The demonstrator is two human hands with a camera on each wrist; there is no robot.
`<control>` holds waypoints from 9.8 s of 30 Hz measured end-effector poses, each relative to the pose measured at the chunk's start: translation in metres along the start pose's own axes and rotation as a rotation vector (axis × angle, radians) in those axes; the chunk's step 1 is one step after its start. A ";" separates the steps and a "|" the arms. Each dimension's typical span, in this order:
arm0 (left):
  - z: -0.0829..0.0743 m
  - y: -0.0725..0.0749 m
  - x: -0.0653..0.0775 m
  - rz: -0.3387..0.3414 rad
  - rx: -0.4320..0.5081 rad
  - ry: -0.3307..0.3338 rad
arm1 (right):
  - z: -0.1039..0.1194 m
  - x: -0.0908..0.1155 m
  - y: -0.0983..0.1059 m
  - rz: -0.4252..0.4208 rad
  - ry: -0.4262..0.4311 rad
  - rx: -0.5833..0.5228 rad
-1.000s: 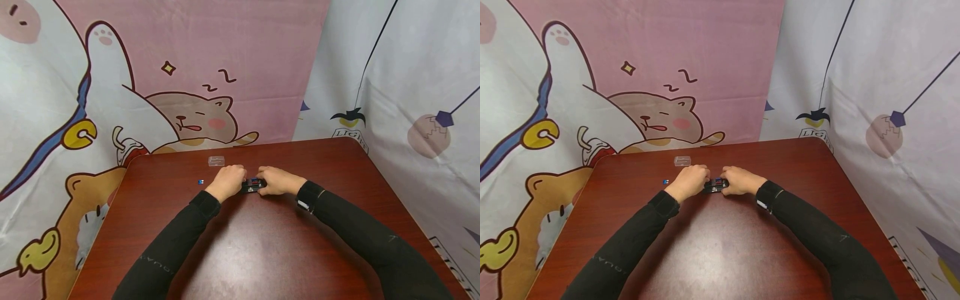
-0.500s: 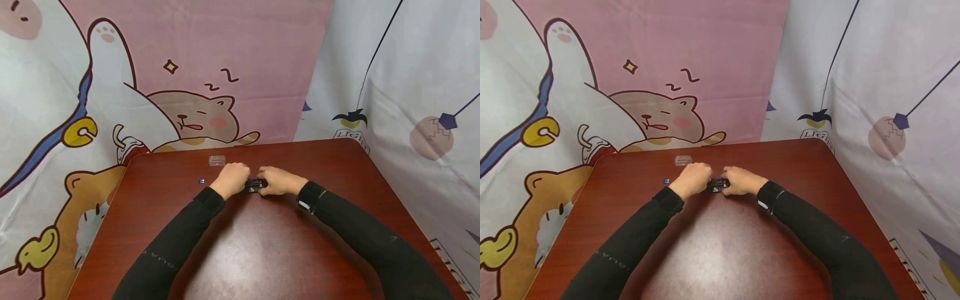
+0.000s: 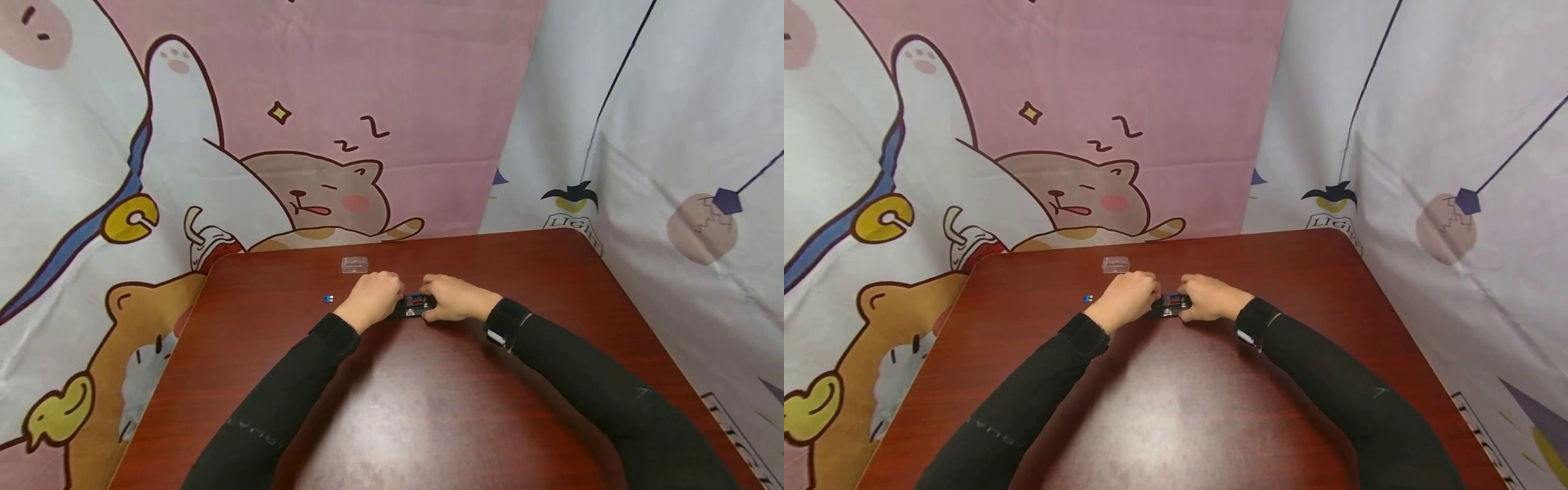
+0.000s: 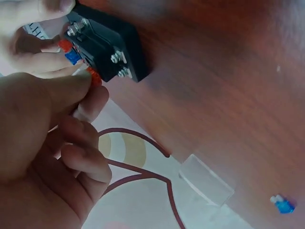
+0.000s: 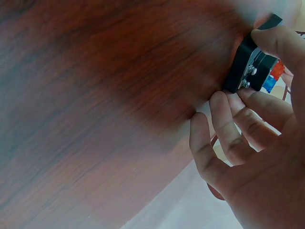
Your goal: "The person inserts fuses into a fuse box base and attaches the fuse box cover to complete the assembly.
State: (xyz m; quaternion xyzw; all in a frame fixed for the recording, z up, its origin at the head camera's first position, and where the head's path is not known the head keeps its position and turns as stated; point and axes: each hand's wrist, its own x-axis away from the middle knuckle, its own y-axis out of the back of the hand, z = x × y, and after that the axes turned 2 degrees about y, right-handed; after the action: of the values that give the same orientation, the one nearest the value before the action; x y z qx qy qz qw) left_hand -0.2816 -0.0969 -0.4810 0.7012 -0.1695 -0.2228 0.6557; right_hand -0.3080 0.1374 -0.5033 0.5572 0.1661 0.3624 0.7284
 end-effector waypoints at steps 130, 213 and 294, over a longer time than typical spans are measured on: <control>0.091 0.012 0.057 0.067 0.111 0.364 | 0.003 0.004 -0.001 0.004 -0.046 -0.008; -0.008 0.002 0.009 0.005 0.019 0.035 | 0.003 0.003 -0.002 0.010 -0.065 -0.003; -0.014 0.007 0.002 -0.006 -0.040 -0.008 | 0.000 0.000 -0.004 -0.047 -0.002 0.032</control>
State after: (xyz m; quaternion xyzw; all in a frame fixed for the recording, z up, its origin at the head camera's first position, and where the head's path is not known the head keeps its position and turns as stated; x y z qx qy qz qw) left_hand -0.2724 -0.0867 -0.4736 0.6877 -0.1654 -0.2310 0.6681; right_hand -0.3064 0.1368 -0.5075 0.5651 0.1841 0.3419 0.7279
